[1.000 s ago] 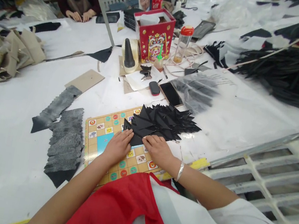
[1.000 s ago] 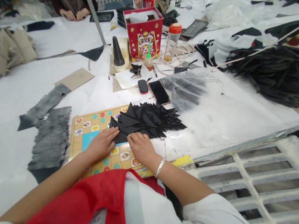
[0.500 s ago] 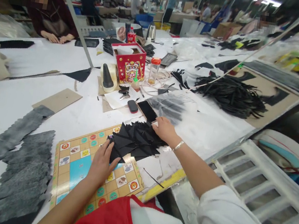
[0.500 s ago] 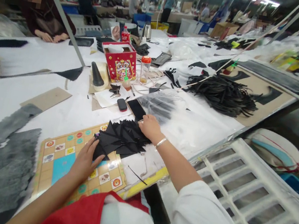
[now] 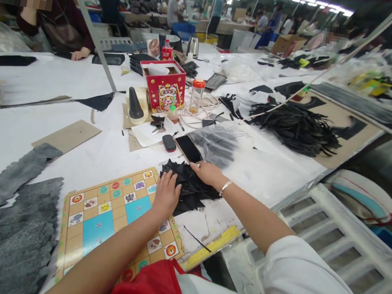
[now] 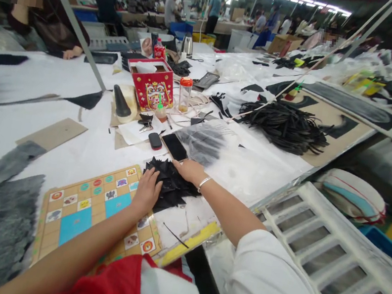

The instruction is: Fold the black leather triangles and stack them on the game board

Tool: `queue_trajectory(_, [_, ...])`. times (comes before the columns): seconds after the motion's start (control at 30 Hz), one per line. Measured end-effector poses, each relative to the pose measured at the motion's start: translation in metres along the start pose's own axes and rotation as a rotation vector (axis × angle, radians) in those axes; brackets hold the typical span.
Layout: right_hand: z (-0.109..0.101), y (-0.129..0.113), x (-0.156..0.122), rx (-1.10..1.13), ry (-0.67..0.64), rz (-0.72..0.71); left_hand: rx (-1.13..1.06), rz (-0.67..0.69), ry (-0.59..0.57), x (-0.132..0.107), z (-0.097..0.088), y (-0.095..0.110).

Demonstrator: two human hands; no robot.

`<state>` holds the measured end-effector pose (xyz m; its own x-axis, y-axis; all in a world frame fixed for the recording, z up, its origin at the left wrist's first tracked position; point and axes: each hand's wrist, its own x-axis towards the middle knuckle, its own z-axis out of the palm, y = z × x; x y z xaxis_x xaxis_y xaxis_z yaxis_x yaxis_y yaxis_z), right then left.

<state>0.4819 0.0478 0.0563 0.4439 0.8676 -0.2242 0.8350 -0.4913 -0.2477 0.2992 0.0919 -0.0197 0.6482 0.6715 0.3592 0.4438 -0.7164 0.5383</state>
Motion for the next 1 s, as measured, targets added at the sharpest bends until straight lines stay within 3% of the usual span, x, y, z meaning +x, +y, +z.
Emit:
queue_trajectory(0.23, [0.005,-0.012,-0.025,0.032,0.067,-0.039,-0.232,-0.122,-0.018,0.000,0.007,0.018])
queue_trajectory(0.47, [0.008,-0.012,-0.023,0.176,-0.082,-0.005,-0.511,-0.288,0.098,-0.007,-0.005,0.022])
queue_trajectory(0.67, [0.008,-0.021,-0.016,0.205,-0.185,-0.049,-0.562,-0.340,0.130,-0.012,-0.006,0.029])
queue_trajectory(0.9, [0.017,-0.032,-0.030,0.204,-0.087,-0.016,-0.559,-0.329,0.125,-0.018,-0.006,0.034])
queue_trajectory(1.0, [0.019,-0.034,-0.031,0.269,-0.105,-0.002,-0.539,-0.304,0.129,-0.021,-0.004,0.037])
